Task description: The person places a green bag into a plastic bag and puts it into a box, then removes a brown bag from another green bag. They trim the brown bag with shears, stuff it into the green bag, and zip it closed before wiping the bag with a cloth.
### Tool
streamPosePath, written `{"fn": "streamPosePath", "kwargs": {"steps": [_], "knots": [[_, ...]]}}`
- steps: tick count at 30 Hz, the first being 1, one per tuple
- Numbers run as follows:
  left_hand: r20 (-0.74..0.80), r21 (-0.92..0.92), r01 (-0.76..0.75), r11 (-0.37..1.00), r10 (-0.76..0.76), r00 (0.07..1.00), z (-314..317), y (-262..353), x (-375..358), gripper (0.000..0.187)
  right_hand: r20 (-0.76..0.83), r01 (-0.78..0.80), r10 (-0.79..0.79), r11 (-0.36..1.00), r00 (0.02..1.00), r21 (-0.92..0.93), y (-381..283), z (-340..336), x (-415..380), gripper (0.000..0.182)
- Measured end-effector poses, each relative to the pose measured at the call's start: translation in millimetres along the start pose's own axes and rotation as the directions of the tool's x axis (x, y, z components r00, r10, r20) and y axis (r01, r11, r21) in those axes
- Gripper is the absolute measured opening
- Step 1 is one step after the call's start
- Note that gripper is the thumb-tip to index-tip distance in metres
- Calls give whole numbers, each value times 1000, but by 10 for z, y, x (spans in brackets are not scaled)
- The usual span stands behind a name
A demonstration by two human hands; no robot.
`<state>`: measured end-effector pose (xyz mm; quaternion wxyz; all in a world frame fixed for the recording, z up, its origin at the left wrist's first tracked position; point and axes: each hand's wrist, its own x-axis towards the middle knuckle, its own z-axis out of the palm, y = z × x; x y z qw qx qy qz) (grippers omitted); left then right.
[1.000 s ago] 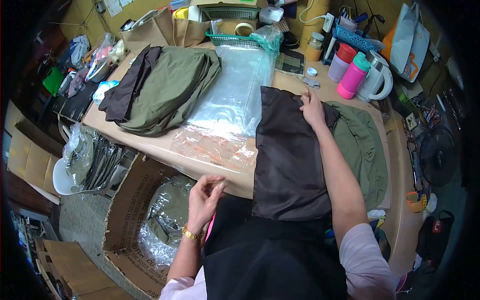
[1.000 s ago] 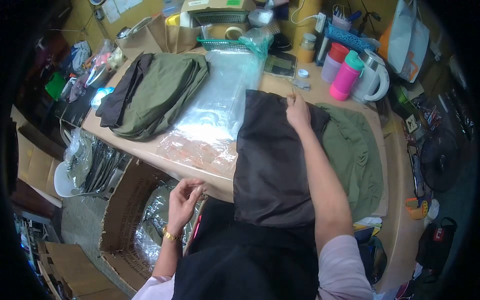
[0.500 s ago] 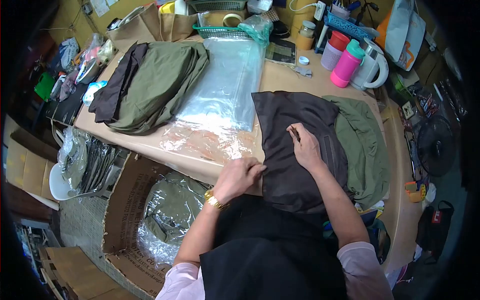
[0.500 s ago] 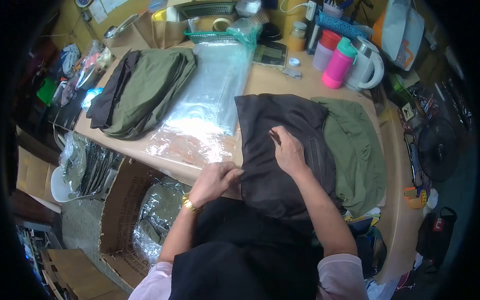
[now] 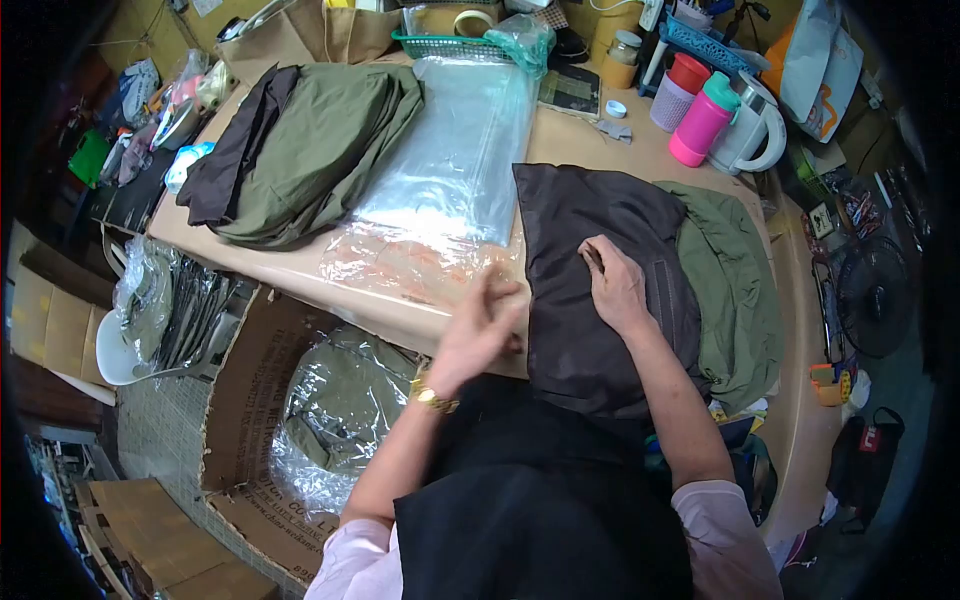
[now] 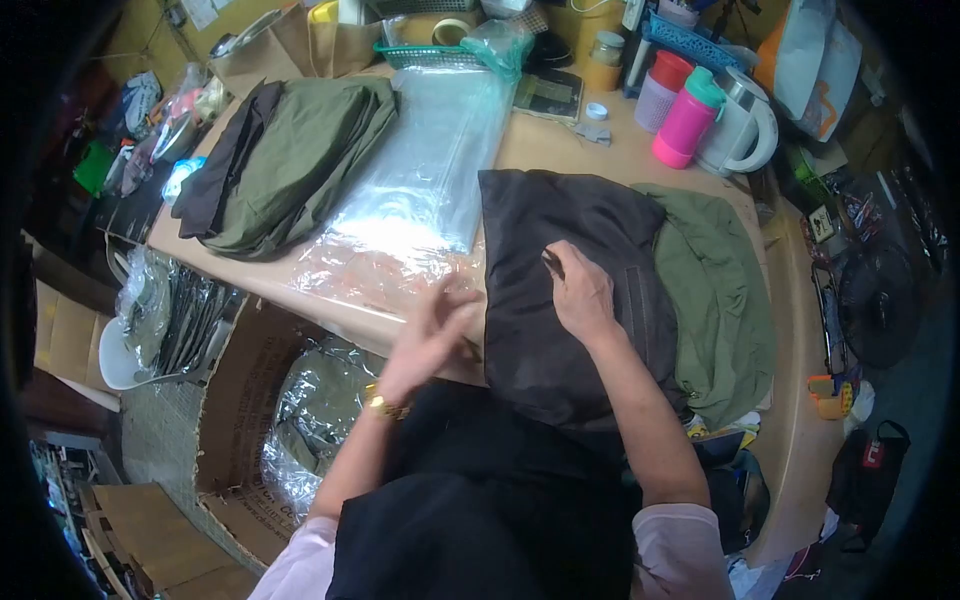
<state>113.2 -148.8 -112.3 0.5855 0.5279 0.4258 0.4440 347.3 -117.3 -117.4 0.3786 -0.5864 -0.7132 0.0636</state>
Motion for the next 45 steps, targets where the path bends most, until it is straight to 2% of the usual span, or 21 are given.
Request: {"fn": "streamPosePath", "kwargs": {"steps": [1,3,7,9,12,14,15,17,19,20,24,27,29,30,33,35,39,40,42,43,45], "knots": [[28,546,-47,836,37,999,90,77,35,49,4,2,-2,1000,1000,-1,-1,-11,25,18],[227,693,-181,698,28,974,255,324,-60,34,41,12,-6,991,999,-133,11,-48,77,17],[455,601,-251,759,-66,888,166,150,-264,38,36,-140,154,956,987,-259,285,-5,322,17],[360,533,-13,846,-213,908,-28,174,-441,44,63,-160,185,946,981,-280,359,31,408,19],[580,469,84,879,-378,721,-583,72,-709,35,6,-204,216,927,976,-315,427,40,543,19],[393,519,-25,854,-212,895,-829,133,-923,23,-15,-212,219,922,976,-323,498,71,619,19],[374,674,-398,623,177,910,-936,21,-929,26,-35,-225,226,917,974,-331,518,91,641,19],[25,575,47,817,-75,997,-983,-170,-961,33,-35,-236,239,911,970,-337,523,121,668,19],[197,69,293,953,-301,933,-722,-241,-767,38,-67,-238,229,909,971,-341,530,138,657,20],[255,8,317,949,-308,917,-546,-234,-717,39,-66,-239,230,908,971,-344,525,131,655,20],[350,69,170,983,-184,918,-112,-162,-687,33,-39,-267,272,893,962,-362,477,81,668,21],[-9,179,202,963,-203,979,-465,115,-846,37,-16,-273,290,880,957,-389,455,76,681,20],[-342,155,24,988,30,939,-1025,-88,-909,32,-8,-284,309,862,951,-419,396,80,693,19],[-299,-167,-15,986,-36,954,-1470,-277,-962,23,13,-312,355,838,935,-447,386,105,725,18],[-129,59,83,995,-75,989,-1428,-420,-1054,40,12,-337,373,851,928,-404,166,258,679,21],[234,-129,258,958,-223,946,-927,-403,-995,59,27,-353,389,861,921,-365,-41,351,652,20],[231,-95,296,950,-268,935,-453,-493,-880,16,95,-258,300,915,949,-309,-26,326,636,20],[54,-92,197,976,-193,980,-431,-305,-889,16,72,-284,322,903,944,-322,153,221,675,20],[28,-559,132,818,-140,990,-618,-263,-851,38,377,-109,54,986,925,126,446,45,886,19],[8,-748,59,661,-80,997,-728,-250,-849,53,301,-386,312,893,901,229,190,-315,935,19],[57,-885,77,460,-56,997,-901,-368,-900,87,169,-390,364,905,916,168,704,-368,1213,29]]}}
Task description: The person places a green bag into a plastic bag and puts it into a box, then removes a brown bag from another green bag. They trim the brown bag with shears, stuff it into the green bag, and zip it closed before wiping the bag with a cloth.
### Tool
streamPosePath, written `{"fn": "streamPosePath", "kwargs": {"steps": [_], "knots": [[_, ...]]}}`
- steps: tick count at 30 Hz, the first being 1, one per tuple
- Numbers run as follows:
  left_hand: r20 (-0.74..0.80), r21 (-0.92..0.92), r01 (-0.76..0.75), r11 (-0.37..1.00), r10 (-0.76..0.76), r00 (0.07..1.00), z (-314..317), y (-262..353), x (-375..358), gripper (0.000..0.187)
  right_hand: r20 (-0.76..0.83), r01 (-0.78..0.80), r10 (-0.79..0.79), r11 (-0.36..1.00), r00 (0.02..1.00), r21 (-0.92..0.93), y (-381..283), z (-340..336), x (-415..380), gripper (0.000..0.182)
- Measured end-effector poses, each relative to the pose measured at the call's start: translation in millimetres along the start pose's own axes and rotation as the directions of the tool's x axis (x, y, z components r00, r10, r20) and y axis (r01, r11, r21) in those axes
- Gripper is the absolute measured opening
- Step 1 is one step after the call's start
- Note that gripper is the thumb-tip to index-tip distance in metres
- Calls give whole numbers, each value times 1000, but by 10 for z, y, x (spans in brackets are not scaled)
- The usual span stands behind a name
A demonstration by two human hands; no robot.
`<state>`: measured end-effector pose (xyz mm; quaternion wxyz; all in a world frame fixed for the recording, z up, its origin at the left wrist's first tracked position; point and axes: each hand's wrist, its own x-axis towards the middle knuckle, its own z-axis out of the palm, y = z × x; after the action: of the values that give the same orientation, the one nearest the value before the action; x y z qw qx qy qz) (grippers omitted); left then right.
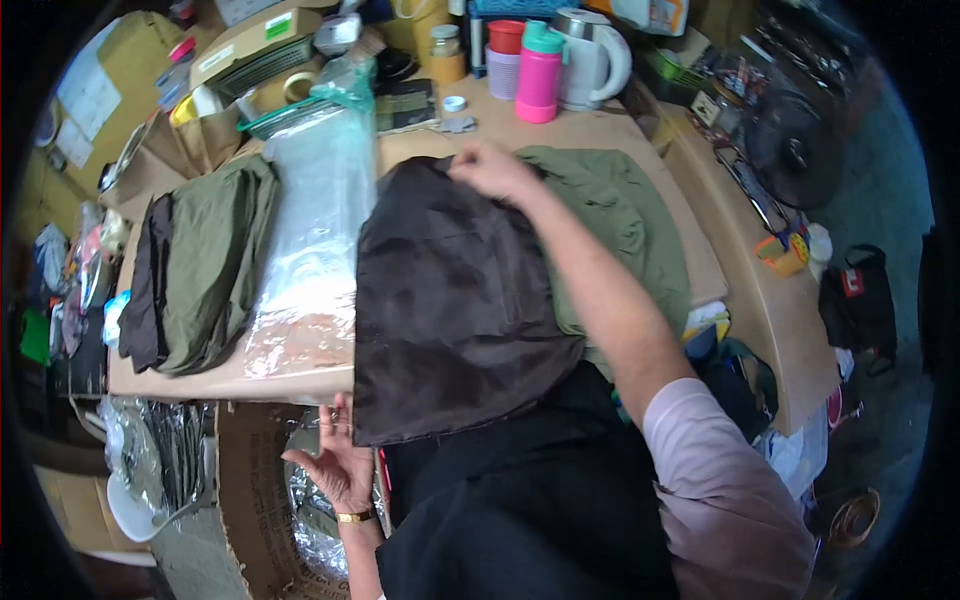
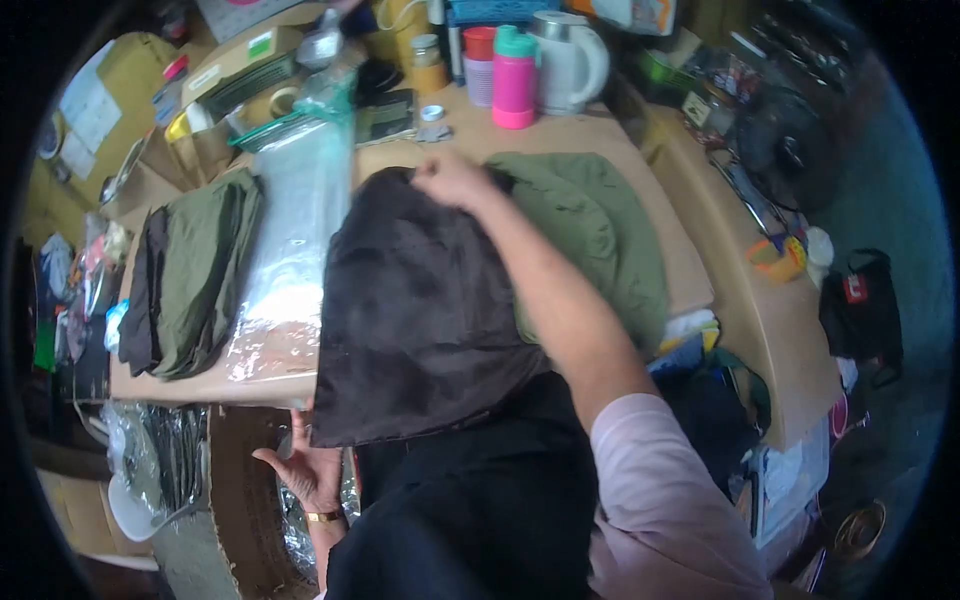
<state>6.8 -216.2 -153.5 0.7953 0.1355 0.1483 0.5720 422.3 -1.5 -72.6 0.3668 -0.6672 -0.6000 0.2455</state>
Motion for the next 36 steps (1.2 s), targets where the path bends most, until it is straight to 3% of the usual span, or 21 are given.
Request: {"fn": "streamPosePath", "kwargs": {"steps": [2,3,5,6,10,14,15,16,17,21,22,24,28,29,30,31,32,33,34,35,36], "knots": [[-44,170,116,979,-110,993,79,-91,-143,112,-128,-40,14,977,992,-209,-76,-248,142,47],[-124,190,200,961,-179,976,-116,-142,-226,103,-62,-34,20,973,998,-230,7,-305,314,50],[-337,283,279,918,-177,925,-255,-415,-301,41,10,-125,129,978,992,-169,153,-308,606,40],[-218,397,248,884,-171,961,-118,-479,-219,24,43,-204,211,971,977,-129,158,-305,697,36],[-118,-91,-45,995,34,992,-87,-239,-151,23,2,-155,161,951,987,-267,402,-161,1089,28],[-122,125,145,981,-130,984,256,-274,-316,66,-111,-74,20,859,994,-506,340,41,1015,26],[-85,133,150,980,-140,986,-350,-372,-434,95,-290,-62,-106,856,951,-513,200,87,868,28],[-96,272,199,941,-179,979,7,-434,-358,89,-452,-53,-225,850,863,-524,185,116,807,31],[-94,314,185,931,-164,982,147,-480,-307,77,-249,55,-149,936,957,-347,196,63,878,37],[-216,275,230,933,-173,961,-364,-380,-116,44,-45,165,-194,917,980,-362,-45,108,556,52],[-231,110,183,977,-154,961,-35,-381,-56,42,-49,164,-194,918,980,-362,54,152,548,52],[-219,-176,69,982,-108,970,2,-364,-69,47,277,197,-84,891,957,-410,185,234,539,62],[-144,-119,87,989,-104,984,161,-402,-179,53,106,53,-37,987,994,-154,-80,438,380,69],[-303,312,158,937,-59,951,-31,-308,-160,58,366,179,-73,947,928,-267,-133,483,457,67],[-419,665,263,699,58,906,-140,-194,-136,63,601,331,-70,881,796,-336,-202,506,572,66],[-348,648,181,740,77,934,219,-1,-99,65,579,433,-226,867,783,-247,-293,481,719,58],[-311,757,123,642,188,932,753,262,-132,62,443,591,-500,802,744,-87,-511,305,899,52],[-96,710,-177,682,343,935,920,501,-111,51,327,582,-532,810,781,-71,-1234,-283,552,50],[288,900,-427,90,613,736,840,813,-58,59,185,486,-484,873,855,41,-1540,-554,631,41],[363,857,-516,-8,720,592,779,1122,-72,58,-14,468,-533,730,846,498,-1664,-686,913,27],[397,791,-612,16,748,533,1103,1281,-51,57,-197,485,-497,559,845,673,-1926,-1000,931,19]]}}
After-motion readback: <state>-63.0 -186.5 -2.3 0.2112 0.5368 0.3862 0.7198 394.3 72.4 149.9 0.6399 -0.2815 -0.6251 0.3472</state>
